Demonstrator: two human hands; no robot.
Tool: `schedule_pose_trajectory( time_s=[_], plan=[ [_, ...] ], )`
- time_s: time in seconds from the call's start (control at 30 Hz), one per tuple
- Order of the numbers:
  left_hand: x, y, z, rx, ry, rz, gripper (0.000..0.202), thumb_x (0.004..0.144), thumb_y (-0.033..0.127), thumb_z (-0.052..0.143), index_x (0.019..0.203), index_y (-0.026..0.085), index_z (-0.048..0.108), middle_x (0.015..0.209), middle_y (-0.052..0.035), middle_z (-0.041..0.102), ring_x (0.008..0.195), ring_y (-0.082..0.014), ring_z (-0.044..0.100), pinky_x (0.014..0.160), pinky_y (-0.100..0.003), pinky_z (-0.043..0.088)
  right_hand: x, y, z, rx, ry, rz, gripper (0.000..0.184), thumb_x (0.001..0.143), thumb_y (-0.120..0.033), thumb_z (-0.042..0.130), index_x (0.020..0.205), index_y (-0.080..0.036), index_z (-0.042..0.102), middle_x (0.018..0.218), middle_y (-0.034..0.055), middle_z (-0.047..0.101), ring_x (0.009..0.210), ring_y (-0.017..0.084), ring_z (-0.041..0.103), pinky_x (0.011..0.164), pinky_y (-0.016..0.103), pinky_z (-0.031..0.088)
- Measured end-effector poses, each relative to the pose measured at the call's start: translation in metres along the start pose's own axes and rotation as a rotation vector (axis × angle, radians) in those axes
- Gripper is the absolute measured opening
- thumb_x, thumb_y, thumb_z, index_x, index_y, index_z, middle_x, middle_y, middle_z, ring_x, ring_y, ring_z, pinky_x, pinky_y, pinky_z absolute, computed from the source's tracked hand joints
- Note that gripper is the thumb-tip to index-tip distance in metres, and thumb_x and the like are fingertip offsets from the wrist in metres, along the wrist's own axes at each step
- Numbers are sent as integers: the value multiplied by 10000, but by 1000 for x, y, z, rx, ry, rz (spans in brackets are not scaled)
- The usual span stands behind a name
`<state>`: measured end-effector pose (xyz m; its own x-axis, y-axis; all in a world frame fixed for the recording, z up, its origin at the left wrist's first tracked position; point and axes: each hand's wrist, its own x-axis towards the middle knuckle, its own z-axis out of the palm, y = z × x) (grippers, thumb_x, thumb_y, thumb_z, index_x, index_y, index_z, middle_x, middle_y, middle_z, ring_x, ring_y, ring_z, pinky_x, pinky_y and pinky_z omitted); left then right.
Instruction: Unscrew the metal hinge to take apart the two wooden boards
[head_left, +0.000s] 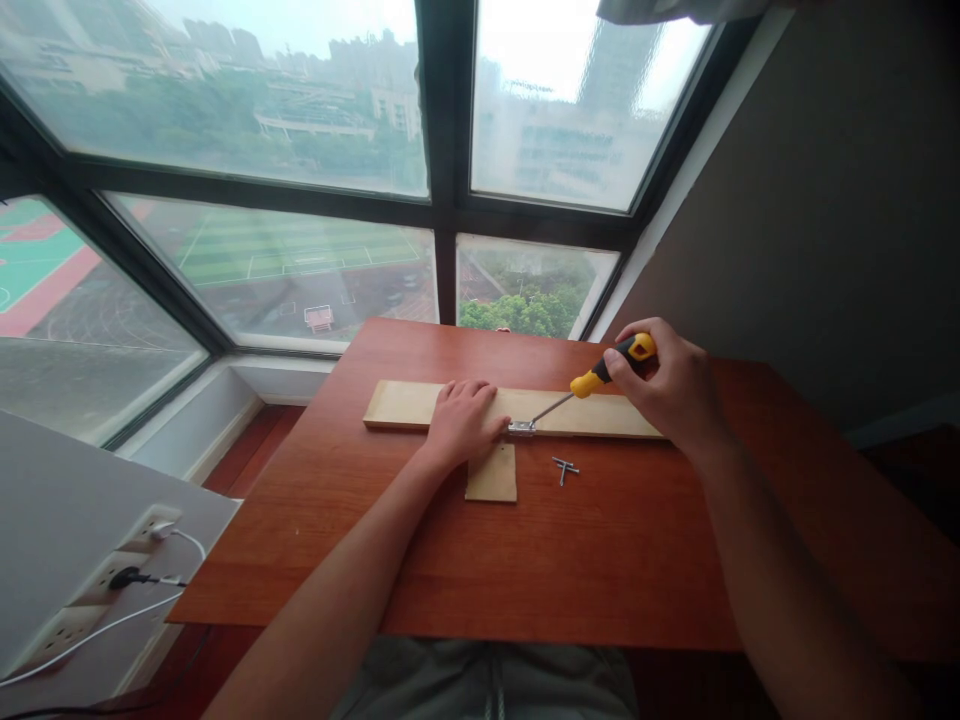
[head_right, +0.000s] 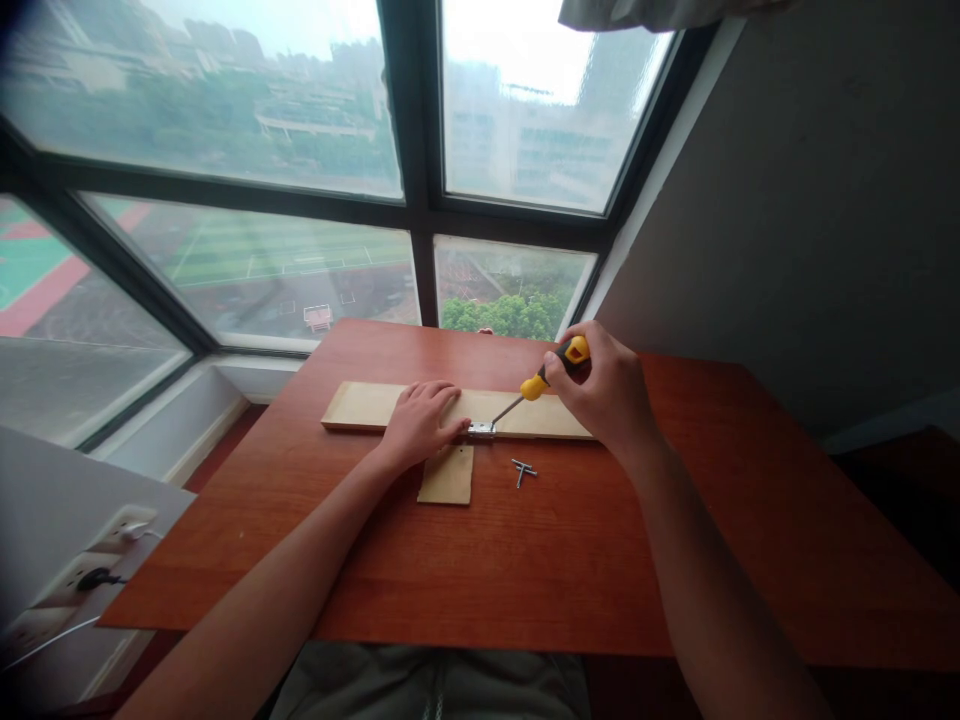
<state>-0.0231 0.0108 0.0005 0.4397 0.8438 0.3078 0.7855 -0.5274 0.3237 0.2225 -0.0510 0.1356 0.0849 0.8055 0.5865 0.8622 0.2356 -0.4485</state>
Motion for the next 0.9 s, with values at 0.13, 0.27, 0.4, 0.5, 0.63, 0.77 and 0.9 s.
schedule_pose_trajectory(
  time_s=[0.13,0.27,0.4,0.5,0.63,0.77,0.9],
  plan=[
    [0,0,-1,10,-2,10,393,879,479,585,1195,247,593,1312,-86,601,1213,-287,517,1104,-465,301,12,-16,0,-109,-85,-107,197,850,-418,591,917,-234,569,739,12,605,601,164,556,595,306,401],
    [-1,0,0,26,-4,16,398,882,485,581,1199,244,588,1324,-87,594,1218,-285,515,1101,-461,304,22,-32,3,-365,-141,-146,323,865,-546,557,953,-236,584,686,32,609,585,199,543,552,315,299],
    [0,-1,0,30,-4,24,402,888,491,572,1202,238,584,1317,-90,599,1213,-285,517,1098,-462,306,28,-49,6,-503,-137,-173,373,876,-601,518,892,-238,599,603,25,571,522,182,495,532,304,215],
    [0,0,0,31,-4,27,408,890,494,568,1204,233,583,1322,-92,597,1213,-287,517,1094,-462,309,31,-57,6,-433,-213,-207,301,879,-535,539,898,-244,612,653,22,612,549,176,513,529,301,234],
    [0,0,0,21,-12,25,410,887,492,571,1211,240,582,1326,-94,594,1224,-289,512,1100,-462,299,36,-58,1,-284,-335,-209,258,823,-338,576,1059,-243,622,813,19,687,655,182,575,567,296,330],
    [0,0,0,-2,-18,24,417,887,480,570,1227,237,579,1337,-103,584,1245,-295,501,1111,-474,283,39,-56,-1,-187,-405,-203,288,796,-266,566,1076,-242,631,860,14,696,674,167,582,589,289,364],
    [0,0,1,5,-10,38,404,894,475,564,1229,251,575,1341,-98,585,1254,-284,499,1116,-471,280,40,-56,3,-302,-289,-165,228,863,-446,557,889,-245,660,714,16,660,629,183,554,557,308,315]
  ],
)
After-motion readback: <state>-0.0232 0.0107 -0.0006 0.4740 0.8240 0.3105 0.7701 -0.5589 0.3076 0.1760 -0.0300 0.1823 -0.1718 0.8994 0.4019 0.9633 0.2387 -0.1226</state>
